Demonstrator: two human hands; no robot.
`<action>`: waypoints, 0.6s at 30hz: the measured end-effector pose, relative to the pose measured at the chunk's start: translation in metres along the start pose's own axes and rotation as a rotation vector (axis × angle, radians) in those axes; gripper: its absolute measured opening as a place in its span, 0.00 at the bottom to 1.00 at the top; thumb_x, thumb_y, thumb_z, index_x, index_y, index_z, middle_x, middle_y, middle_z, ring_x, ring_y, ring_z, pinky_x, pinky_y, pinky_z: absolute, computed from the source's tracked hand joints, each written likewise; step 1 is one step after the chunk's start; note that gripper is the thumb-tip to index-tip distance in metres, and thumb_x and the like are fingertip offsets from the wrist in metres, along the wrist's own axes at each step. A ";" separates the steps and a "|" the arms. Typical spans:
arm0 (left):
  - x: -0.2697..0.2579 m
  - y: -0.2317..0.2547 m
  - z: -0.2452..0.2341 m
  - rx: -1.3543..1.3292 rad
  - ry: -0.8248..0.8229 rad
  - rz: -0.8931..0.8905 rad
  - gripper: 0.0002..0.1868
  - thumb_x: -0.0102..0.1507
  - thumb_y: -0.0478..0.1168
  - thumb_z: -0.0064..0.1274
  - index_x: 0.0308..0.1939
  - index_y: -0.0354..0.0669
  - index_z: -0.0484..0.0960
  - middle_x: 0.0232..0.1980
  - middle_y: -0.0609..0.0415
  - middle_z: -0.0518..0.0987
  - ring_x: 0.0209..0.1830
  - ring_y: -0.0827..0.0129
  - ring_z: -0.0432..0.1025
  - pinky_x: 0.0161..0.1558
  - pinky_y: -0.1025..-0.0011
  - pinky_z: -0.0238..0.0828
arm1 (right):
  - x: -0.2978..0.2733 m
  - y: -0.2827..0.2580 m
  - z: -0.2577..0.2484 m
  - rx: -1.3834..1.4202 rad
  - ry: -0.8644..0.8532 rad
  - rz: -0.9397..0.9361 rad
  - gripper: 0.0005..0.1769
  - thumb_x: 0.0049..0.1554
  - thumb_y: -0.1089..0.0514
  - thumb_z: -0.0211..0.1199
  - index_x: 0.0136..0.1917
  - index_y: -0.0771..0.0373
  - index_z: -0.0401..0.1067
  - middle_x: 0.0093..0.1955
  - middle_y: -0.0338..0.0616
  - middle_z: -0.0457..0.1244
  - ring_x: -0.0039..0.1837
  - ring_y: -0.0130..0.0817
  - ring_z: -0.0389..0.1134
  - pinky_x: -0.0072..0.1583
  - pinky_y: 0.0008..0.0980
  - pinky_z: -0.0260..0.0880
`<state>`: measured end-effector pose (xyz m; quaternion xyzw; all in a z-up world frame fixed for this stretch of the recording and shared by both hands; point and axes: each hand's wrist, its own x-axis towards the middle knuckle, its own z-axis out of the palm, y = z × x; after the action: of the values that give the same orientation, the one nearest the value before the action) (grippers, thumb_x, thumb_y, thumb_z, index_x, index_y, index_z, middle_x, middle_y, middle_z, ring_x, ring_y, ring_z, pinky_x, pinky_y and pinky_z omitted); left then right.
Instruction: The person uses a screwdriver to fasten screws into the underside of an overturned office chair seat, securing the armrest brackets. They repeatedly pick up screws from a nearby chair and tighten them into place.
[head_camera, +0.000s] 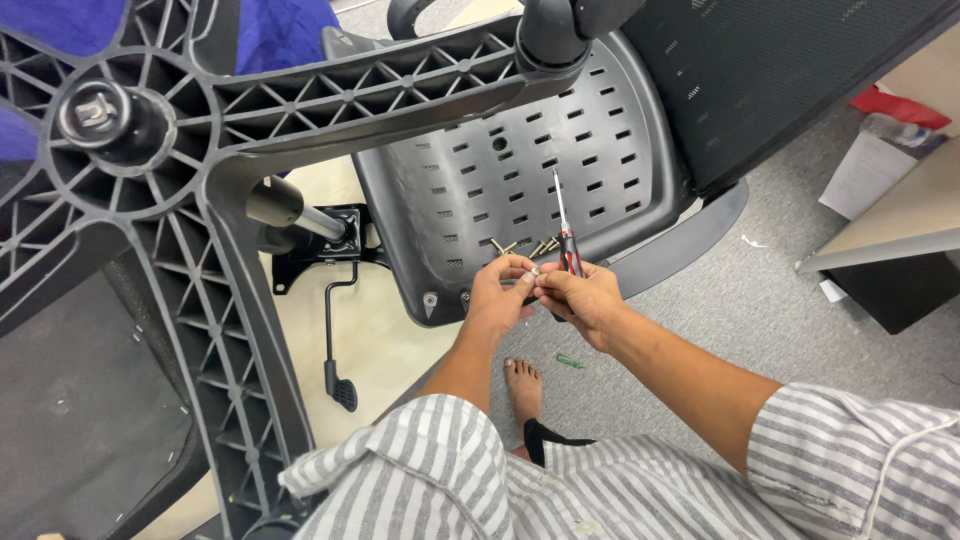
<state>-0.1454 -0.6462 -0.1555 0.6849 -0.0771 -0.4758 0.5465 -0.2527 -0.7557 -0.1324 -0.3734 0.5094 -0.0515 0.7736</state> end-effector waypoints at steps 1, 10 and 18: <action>-0.001 -0.004 0.001 -0.018 0.008 0.033 0.03 0.65 0.34 0.55 0.43 0.44 0.82 0.45 0.58 0.78 0.41 0.72 0.78 0.37 0.70 0.82 | -0.003 0.002 0.000 0.013 -0.001 0.000 0.10 0.56 0.65 0.65 0.52 0.65 0.74 0.44 0.44 0.71 0.45 0.27 0.74 0.47 0.23 0.77; -0.011 -0.041 0.002 -0.217 0.086 0.245 0.05 0.65 0.32 0.55 0.44 0.37 0.81 0.44 0.51 0.83 0.43 0.71 0.78 0.47 0.72 0.80 | -0.024 0.009 0.004 -0.030 -0.045 -0.011 0.12 0.56 0.63 0.65 0.54 0.63 0.75 0.45 0.41 0.71 0.46 0.27 0.73 0.51 0.27 0.77; -0.029 -0.022 -0.003 -0.069 0.152 0.281 0.06 0.63 0.33 0.57 0.43 0.38 0.83 0.43 0.54 0.83 0.42 0.73 0.78 0.47 0.73 0.76 | -0.044 0.011 0.012 -0.078 -0.053 -0.013 0.12 0.56 0.60 0.66 0.55 0.57 0.76 0.46 0.36 0.69 0.46 0.25 0.70 0.50 0.30 0.74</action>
<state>-0.1679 -0.6172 -0.1568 0.6822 -0.1142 -0.3441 0.6349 -0.2671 -0.7212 -0.1038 -0.4078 0.4879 -0.0265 0.7714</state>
